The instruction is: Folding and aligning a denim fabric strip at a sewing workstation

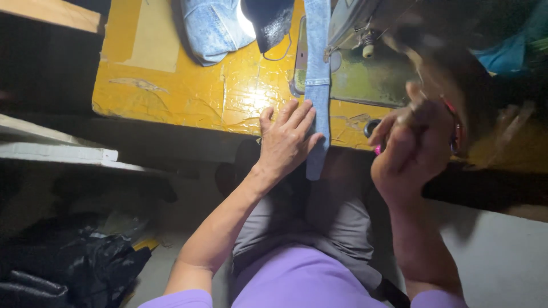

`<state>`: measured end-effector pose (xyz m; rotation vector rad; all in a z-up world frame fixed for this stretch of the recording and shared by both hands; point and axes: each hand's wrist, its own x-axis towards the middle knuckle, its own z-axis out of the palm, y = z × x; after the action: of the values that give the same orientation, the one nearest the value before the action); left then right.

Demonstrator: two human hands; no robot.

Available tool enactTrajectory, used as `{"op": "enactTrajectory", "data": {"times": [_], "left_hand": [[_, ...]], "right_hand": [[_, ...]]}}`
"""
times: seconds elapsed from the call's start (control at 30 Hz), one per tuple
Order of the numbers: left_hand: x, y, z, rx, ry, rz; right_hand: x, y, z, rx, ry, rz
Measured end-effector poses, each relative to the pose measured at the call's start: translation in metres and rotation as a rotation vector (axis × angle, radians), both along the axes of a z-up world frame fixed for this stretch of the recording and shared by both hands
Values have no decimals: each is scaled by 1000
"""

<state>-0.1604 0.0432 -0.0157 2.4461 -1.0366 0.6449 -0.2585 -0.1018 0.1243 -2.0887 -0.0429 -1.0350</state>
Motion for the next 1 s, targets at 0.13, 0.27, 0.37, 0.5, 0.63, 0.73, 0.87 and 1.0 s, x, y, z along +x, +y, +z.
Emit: {"op": "enactTrajectory", "data": {"times": [0.13,0.27,0.37,0.5,0.63,0.73,0.87,1.0], "left_hand": [[4,-4,-19,-70,38,-64],[2,-4,-18,-79,52,-72],[2,-2,-14,-65,74,-76],[3,-3,-13,-37,85,-82],[1,-3,-17,-58,68,-80],[3,-2,-17,-58,70,-76],[4,-3,-18,-39,61,-75],[3,-4,-19,-55,54,-87]], "right_hand": [[16,-38,-105,-402,52,-237],[8,-40,-90,-267,582,-272],[-14,-24,-41,-338,257,-289],[-8,-40,-108,-157,-89,-268],[11,-21,-97,-535,299,-437],[-1,-24,-79,-294,501,-360],[-25,-13,-50,-308,127,-195],[7,-24,-106,-274,191,-171]]}}
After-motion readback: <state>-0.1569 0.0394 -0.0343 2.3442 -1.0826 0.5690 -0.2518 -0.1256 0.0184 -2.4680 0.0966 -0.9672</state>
